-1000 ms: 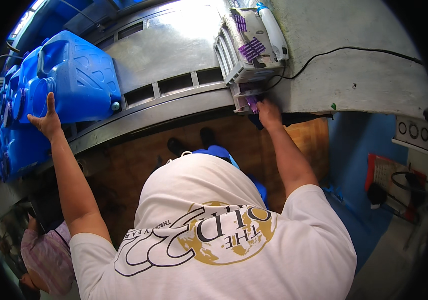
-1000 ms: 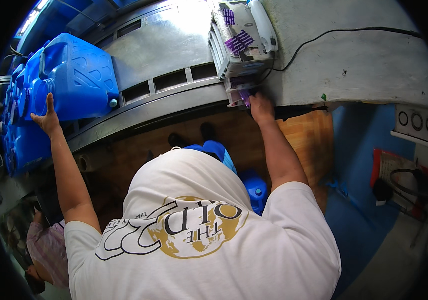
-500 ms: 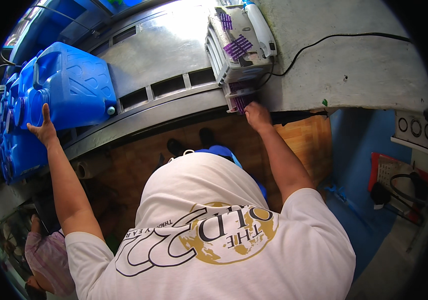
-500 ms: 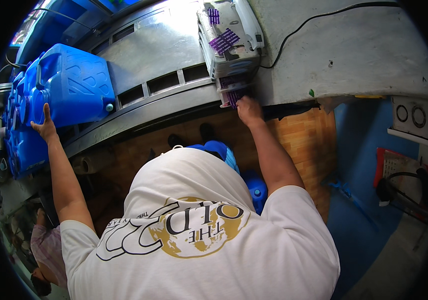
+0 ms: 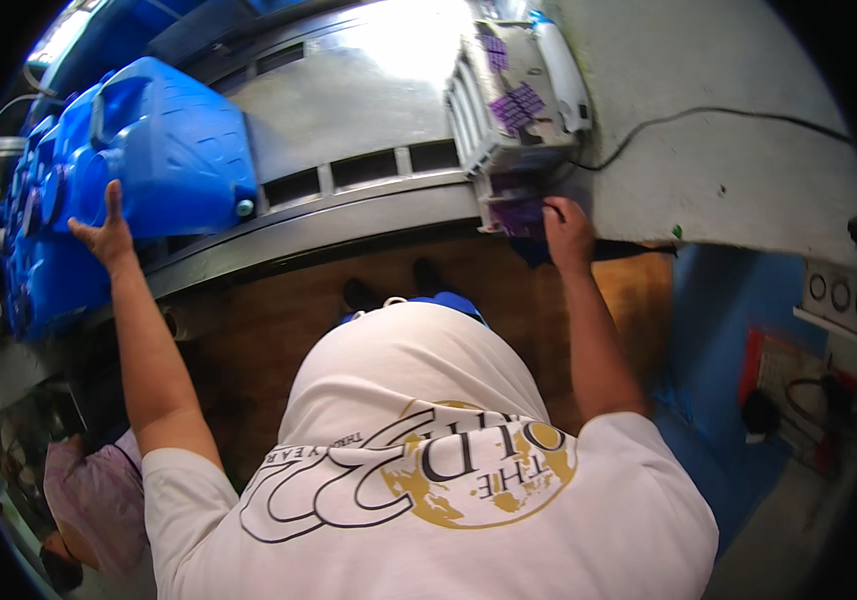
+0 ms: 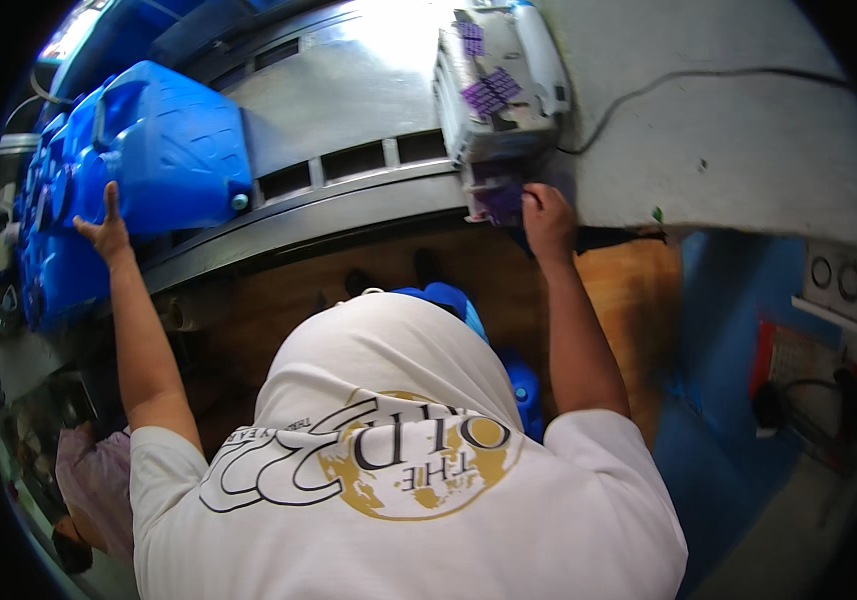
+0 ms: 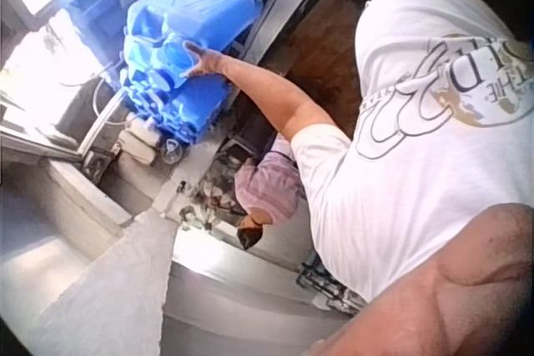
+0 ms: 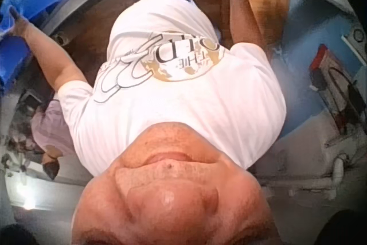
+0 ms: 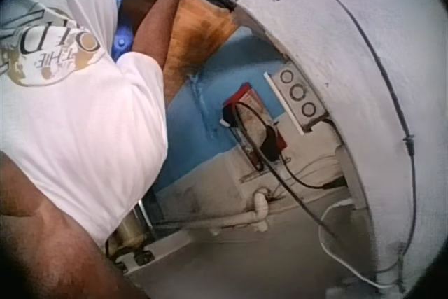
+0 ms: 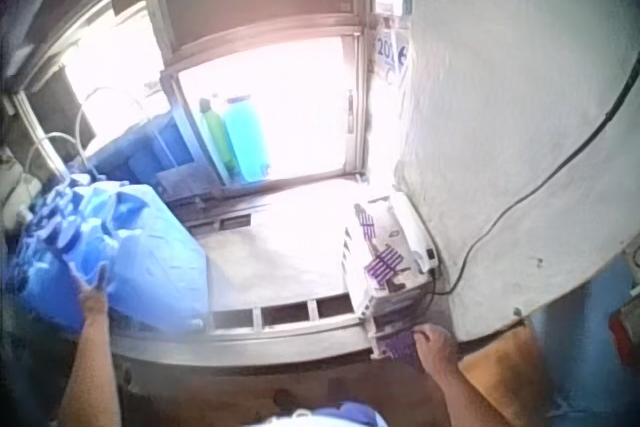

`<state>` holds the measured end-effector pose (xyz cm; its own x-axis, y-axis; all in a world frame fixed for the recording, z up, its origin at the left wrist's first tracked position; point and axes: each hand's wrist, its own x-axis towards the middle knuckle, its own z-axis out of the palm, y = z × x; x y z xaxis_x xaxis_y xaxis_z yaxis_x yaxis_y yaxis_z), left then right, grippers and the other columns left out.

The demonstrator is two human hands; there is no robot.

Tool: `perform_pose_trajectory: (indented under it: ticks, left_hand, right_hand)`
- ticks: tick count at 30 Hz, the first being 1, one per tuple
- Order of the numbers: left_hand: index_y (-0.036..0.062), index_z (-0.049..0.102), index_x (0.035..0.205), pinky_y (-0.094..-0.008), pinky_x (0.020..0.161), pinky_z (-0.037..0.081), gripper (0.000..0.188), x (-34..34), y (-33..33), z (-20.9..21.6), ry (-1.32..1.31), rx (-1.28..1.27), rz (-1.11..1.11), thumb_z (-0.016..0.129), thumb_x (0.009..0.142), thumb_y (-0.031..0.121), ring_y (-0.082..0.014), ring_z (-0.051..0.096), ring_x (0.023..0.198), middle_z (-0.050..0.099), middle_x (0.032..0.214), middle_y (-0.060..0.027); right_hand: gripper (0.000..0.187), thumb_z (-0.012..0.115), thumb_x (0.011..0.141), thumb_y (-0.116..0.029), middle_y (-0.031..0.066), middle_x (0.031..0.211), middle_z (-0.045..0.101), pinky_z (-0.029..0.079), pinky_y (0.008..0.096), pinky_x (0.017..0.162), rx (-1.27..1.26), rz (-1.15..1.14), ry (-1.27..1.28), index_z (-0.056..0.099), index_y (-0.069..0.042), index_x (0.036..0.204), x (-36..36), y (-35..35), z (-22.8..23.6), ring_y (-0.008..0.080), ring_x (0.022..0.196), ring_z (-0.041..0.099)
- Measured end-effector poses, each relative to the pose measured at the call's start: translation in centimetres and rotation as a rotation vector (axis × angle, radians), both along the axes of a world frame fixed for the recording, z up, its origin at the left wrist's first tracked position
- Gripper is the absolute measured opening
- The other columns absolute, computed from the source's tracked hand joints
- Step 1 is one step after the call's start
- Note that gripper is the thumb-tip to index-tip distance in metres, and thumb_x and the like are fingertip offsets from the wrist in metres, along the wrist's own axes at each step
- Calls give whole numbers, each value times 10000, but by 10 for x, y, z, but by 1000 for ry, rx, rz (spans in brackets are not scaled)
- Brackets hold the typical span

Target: The person fills several blue plastic water containers from a dispenser tap, seals each with a cap, and applies a purple seal strip using a handheld sealing tool. The containers are arranged on a metal counter inside a small service booth.

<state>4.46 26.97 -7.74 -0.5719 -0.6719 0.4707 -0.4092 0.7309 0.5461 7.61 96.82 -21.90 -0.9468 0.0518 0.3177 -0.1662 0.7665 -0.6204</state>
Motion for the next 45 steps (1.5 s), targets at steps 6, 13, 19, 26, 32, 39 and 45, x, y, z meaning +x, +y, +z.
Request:
perform_pose_trajectory:
  ticks: [6, 13, 19, 26, 32, 39, 45]
  left_hand:
    - [15, 92, 1540, -503, 1207, 219, 1389, 8, 24, 8, 25, 98, -25, 714, 597, 822, -411, 236, 1453, 220, 1550, -251]
    - [3, 123, 1531, -506, 1183, 279, 1317, 11, 20, 7, 133, 103, -109, 776, 646, 727, -410, 296, 1421, 271, 1514, -263]
    - [-20, 149, 1522, -491, 1168, 308, 1256, 14, 16, 10, 229, 151, -231, 803, 685, 652, -396, 335, 1396, 284, 1499, -264]
    - [-28, 186, 1502, -494, 1126, 371, 1213, 15, -3, 5, 251, 114, -269, 808, 698, 633, -403, 409, 1335, 350, 1442, -268]
    - [-3, 195, 1504, -505, 1113, 378, 1173, 16, -8, -2, 237, 47, -270, 814, 713, 602, -413, 420, 1320, 360, 1435, -274]
    - [52, 137, 1538, -550, 1130, 332, 1199, 18, -7, 3, 219, 122, -307, 781, 719, 646, -434, 293, 1392, 279, 1481, -276]
    - [82, 122, 1557, -508, 1140, 343, 1208, 25, -18, 6, 94, 111, -244, 829, 710, 575, -388, 346, 1370, 313, 1462, -255]
  right_hand:
    - [105, 639, 884, -74, 139, 915, 689, 528, 372, 761, -108, 212, -137, 671, -43, 979, -9, -35, 84, 326, 876, 679]
    - [145, 641, 912, -97, 73, 870, 716, 526, 283, 679, -209, 246, -361, 682, -26, 1033, -63, -75, 168, 137, 710, 659]
    - [174, 654, 913, -107, 43, 859, 714, 509, 244, 625, -271, 78, -330, 669, -24, 1065, -154, -81, 197, 105, 714, 674]
    - [123, 652, 893, -152, 108, 881, 723, 538, 361, 701, 42, -265, 188, 691, -52, 952, -235, -77, 217, 236, 765, 703]
    - [110, 601, 905, -156, 171, 904, 682, 523, 462, 766, 404, -194, 314, 659, -65, 927, -191, -97, 161, 383, 865, 656]
    - [118, 650, 873, -172, 145, 940, 695, 527, 438, 786, 452, -120, 9, 673, -73, 932, -143, -103, 104, 363, 894, 661]
    - [290, 729, 819, -340, 129, 957, 706, 509, 440, 828, 600, -34, -92, 691, -69, 915, -137, -110, 121, 328, 907, 674]
